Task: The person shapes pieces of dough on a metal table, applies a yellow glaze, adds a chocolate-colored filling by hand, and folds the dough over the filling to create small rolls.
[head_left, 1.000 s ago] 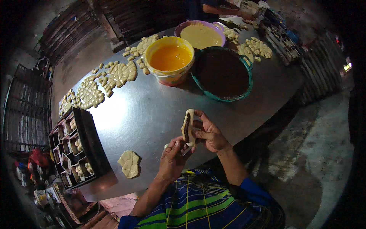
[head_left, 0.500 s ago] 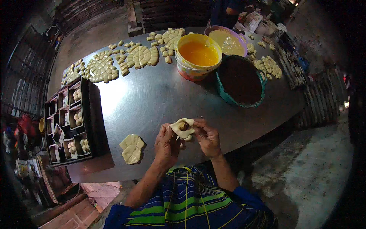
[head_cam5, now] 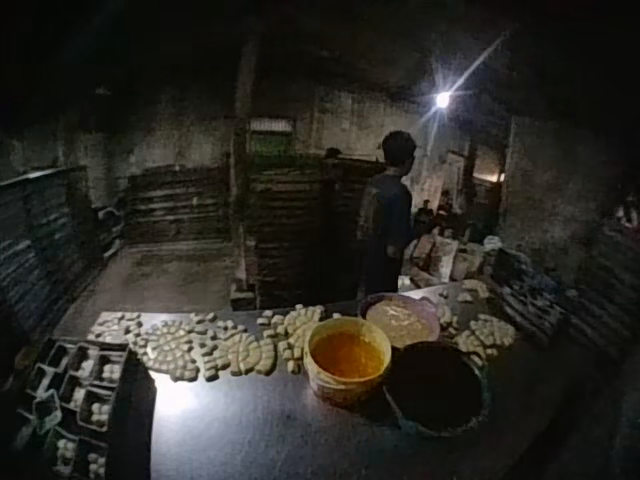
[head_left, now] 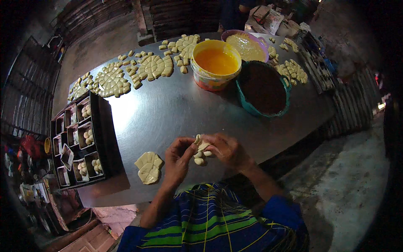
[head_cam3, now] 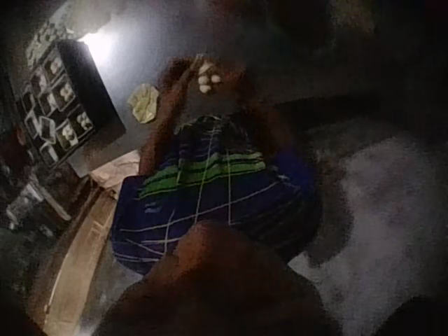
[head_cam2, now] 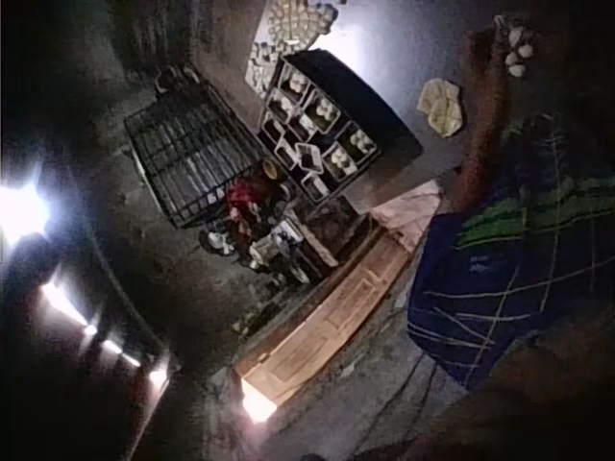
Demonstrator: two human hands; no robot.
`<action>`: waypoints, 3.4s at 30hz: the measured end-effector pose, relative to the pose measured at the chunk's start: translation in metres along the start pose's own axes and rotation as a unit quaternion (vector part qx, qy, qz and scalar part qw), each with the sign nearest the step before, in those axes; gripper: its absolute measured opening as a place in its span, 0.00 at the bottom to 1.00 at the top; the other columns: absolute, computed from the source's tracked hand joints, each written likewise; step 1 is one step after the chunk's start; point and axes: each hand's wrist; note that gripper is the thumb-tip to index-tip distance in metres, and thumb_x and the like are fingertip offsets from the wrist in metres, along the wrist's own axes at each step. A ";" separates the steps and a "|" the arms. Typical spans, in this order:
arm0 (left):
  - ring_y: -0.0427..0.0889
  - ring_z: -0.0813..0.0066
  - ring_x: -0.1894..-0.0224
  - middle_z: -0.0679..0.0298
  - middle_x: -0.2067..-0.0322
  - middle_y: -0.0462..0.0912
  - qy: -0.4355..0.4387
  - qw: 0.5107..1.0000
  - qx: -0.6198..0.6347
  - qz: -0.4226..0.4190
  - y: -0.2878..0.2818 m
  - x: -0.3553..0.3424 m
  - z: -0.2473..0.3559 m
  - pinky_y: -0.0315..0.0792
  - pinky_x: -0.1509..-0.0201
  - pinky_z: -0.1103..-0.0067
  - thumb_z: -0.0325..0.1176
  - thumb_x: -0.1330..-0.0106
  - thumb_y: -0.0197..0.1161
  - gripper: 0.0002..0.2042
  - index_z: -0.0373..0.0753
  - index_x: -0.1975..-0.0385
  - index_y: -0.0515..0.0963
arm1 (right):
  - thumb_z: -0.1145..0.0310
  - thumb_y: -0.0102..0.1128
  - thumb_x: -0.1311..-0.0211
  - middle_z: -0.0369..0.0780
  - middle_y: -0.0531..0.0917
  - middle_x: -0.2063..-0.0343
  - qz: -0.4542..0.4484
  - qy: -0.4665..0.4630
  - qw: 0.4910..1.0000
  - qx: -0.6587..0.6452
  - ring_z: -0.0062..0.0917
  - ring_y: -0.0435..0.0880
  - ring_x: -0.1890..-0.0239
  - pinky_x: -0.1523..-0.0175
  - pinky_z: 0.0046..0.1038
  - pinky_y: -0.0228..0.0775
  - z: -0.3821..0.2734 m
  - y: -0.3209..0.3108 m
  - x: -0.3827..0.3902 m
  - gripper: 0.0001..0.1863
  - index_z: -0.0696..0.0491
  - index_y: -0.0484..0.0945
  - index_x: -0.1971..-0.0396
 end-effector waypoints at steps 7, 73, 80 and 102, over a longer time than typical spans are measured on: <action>0.79 0.77 0.59 0.63 0.61 0.82 -0.037 0.991 -0.043 -0.124 -0.013 0.001 0.016 0.73 0.52 0.79 0.34 0.31 0.63 0.11 0.34 0.57 0.79 | 0.66 0.68 0.43 0.38 0.81 0.69 -0.142 -0.037 0.984 -0.099 0.37 0.84 0.63 0.62 0.33 0.78 0.020 -0.024 -0.023 0.12 0.51 0.83 0.59; 0.84 0.74 0.60 0.59 0.62 0.85 0.025 0.993 -0.089 -0.074 -0.008 0.001 -0.031 0.79 0.62 0.77 0.26 0.33 0.64 0.07 0.33 0.57 0.78 | 0.72 0.69 0.42 0.46 0.88 0.63 -0.009 0.297 0.926 -0.232 0.26 0.87 0.61 0.55 0.26 0.79 0.009 0.022 0.022 0.06 0.58 0.87 0.67; 0.77 0.67 0.44 0.60 0.58 0.82 -0.053 0.988 0.096 -0.110 -0.002 0.001 -0.053 0.78 0.49 0.70 0.15 0.39 0.62 0.30 0.40 0.37 0.60 | 0.77 0.73 0.47 0.46 0.86 0.58 -0.028 0.355 0.874 -0.331 0.21 0.86 0.61 0.54 0.25 0.79 0.020 0.019 0.040 0.26 0.59 0.77 0.47; 0.73 0.48 0.45 0.51 0.45 0.73 0.175 0.839 -0.505 -0.102 -0.054 -0.005 -0.157 0.69 0.42 0.60 0.33 0.44 0.69 0.33 0.40 0.36 0.67 | 0.69 0.75 0.52 0.41 0.76 0.50 -0.072 0.138 0.987 0.034 0.41 0.78 0.49 0.43 0.38 0.73 0.066 0.079 0.128 0.31 0.55 0.75 0.46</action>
Point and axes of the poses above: each hand's wrist, its own x-axis away from the middle knuckle, its own y-axis out of the palm, z = x × y
